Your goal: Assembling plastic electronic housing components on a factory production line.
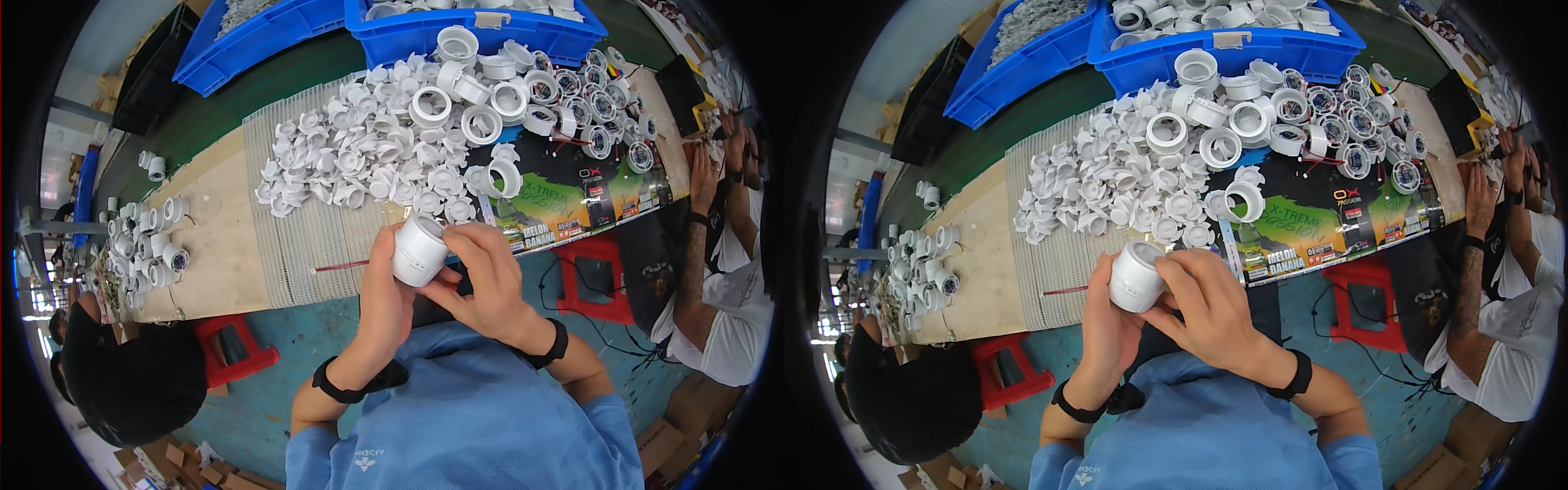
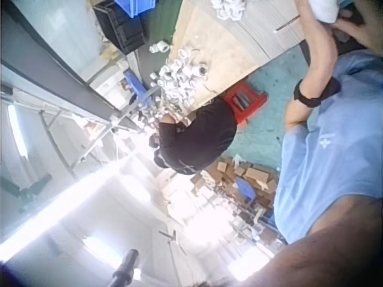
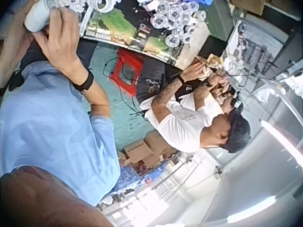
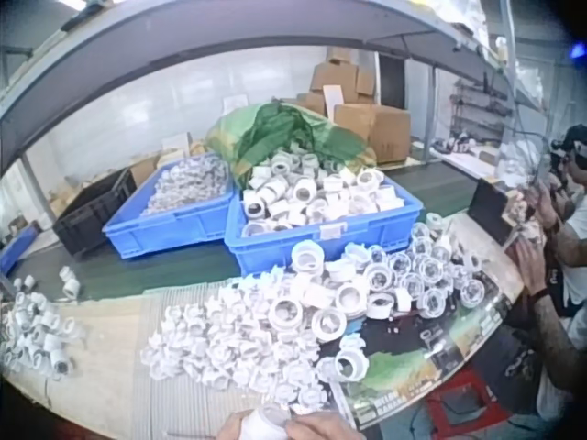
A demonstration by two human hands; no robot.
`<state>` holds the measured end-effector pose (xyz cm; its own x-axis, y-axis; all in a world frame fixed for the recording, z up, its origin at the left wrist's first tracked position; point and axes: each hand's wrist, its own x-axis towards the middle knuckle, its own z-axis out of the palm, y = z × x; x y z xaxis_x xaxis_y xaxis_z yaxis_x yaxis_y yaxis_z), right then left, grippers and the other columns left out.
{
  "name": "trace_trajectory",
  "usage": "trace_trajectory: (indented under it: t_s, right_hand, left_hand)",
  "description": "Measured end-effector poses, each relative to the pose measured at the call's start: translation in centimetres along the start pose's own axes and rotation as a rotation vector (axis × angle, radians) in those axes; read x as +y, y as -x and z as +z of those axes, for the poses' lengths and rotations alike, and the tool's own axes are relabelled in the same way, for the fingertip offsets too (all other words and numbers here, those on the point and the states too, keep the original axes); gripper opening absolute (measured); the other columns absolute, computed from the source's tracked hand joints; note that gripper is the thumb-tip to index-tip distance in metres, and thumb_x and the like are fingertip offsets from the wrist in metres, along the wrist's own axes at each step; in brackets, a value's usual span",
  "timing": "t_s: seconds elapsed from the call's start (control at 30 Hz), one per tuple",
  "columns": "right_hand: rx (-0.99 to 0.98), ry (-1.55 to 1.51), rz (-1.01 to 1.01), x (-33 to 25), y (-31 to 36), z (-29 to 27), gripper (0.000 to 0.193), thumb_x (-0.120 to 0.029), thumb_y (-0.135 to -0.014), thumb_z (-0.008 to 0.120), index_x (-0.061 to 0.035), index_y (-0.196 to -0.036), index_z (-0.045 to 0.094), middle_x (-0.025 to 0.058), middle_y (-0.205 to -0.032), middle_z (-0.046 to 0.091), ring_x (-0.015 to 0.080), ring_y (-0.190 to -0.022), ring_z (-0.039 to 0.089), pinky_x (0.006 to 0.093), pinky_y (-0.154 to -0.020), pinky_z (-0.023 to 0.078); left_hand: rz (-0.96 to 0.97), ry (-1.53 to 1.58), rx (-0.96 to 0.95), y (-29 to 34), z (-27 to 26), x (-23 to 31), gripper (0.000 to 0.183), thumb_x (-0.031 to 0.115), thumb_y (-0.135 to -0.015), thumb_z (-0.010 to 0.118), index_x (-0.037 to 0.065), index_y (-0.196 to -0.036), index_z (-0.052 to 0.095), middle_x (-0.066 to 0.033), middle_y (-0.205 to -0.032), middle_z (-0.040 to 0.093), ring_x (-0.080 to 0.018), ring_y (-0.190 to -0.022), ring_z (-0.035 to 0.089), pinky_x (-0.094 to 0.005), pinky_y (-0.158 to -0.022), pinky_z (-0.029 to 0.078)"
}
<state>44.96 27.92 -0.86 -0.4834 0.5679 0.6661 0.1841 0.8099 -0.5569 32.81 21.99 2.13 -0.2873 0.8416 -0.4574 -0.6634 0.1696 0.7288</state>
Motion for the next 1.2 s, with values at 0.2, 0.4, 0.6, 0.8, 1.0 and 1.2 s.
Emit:
trace_trajectory:
  t_s: [0.2, 0.4, 0.6, 0.8, 1.0, 1.2]
  right_hand:
    - [-0.105, -0.043, 0.013, -1.2, 0.1, -0.8, 0.06, -0.018, -0.06, 0.081, 0.006, -0.11, 0.057, 0.0165, -0.094, 0.058, 0.0321, -0.081, 0.059, 0.038, -0.069, 0.049]
    - [-0.094, -0.035, -0.031, -1.3, -0.1, -0.9, 0.057, -0.018, -0.056, 0.079, 0.0082, -0.103, 0.059, 0.0163, -0.09, 0.058, 0.03, -0.074, 0.057, 0.0376, -0.063, 0.048]
    - [-0.141, -0.015, -0.046, -0.4, -0.2, -1.1, 0.057, -0.02, -0.056, 0.08, 0.0071, -0.102, 0.06, 0.0141, -0.085, 0.057, 0.0289, -0.072, 0.058, 0.0369, -0.061, 0.048]
    - [-0.233, -0.078, 0.12, 1.1, -0.9, -2.5, 0.065, -0.034, -0.066, 0.081, -0.001, -0.116, 0.056, 0.0151, -0.097, 0.06, 0.0323, -0.084, 0.06, 0.0402, -0.072, 0.049]
    - [-0.116, 0.107, 0.354, 6.2, -2.5, -6.2, 0.038, -0.007, -0.076, 0.07, -0.0002, -0.111, 0.056, 0.0144, -0.097, 0.058, 0.0298, -0.085, 0.058, 0.0368, -0.072, 0.048]
    - [-0.201, 0.727, 0.052, 14.5, -5.5, -10.8, 0.06, 0.005, -0.063, 0.068, -0.0045, -0.12, 0.052, 0.0133, -0.115, 0.055, 0.0348, -0.108, 0.049, 0.0426, -0.092, 0.041]
  left_hand:
    - [0.849, -0.626, 0.039, -1.9, -2.7, -0.6, 0.041, 0.03, -0.101, 0.031, -0.003, -0.098, 0.057, -0.0142, -0.095, 0.061, -0.0208, -0.087, 0.061, -0.0325, -0.077, 0.05]
    - [0.769, -0.496, -0.015, -1.1, -1.9, -0.8, 0.045, 0.022, -0.099, 0.033, -0.006, -0.073, 0.056, -0.0158, -0.084, 0.058, -0.021, -0.078, 0.058, -0.0315, -0.07, 0.048]
    - [0.669, -0.331, 0.002, -1.9, -1.6, -0.9, 0.036, 0.021, -0.095, 0.044, -0.005, -0.079, 0.062, -0.013, -0.08, 0.062, -0.0188, -0.072, 0.058, -0.03, -0.069, 0.045]
    - [-0.322, -0.125, -0.348, -2.3, -4.5, 2.1, 0.05, 0.04, -0.096, 0.045, -0.001, -0.123, 0.048, -0.0162, -0.113, 0.059, -0.0247, -0.102, 0.061, -0.035, -0.085, 0.052]
    - [0.229, 0.058, -0.24, -9.0, -6.5, 13.5, 0.048, 0.035, -0.095, 0.054, -0.004, -0.123, 0.045, -0.0244, -0.123, 0.054, -0.0352, -0.105, 0.062, -0.0362, -0.089, 0.054]
    - [0.568, -0.881, 0.212, -7.1, -10.3, 13.3, 0.035, 0.022, -0.088, 0.064, -0.002, -0.112, 0.055, -0.0151, -0.115, 0.06, -0.0258, -0.094, 0.064, -0.0296, -0.075, 0.052]
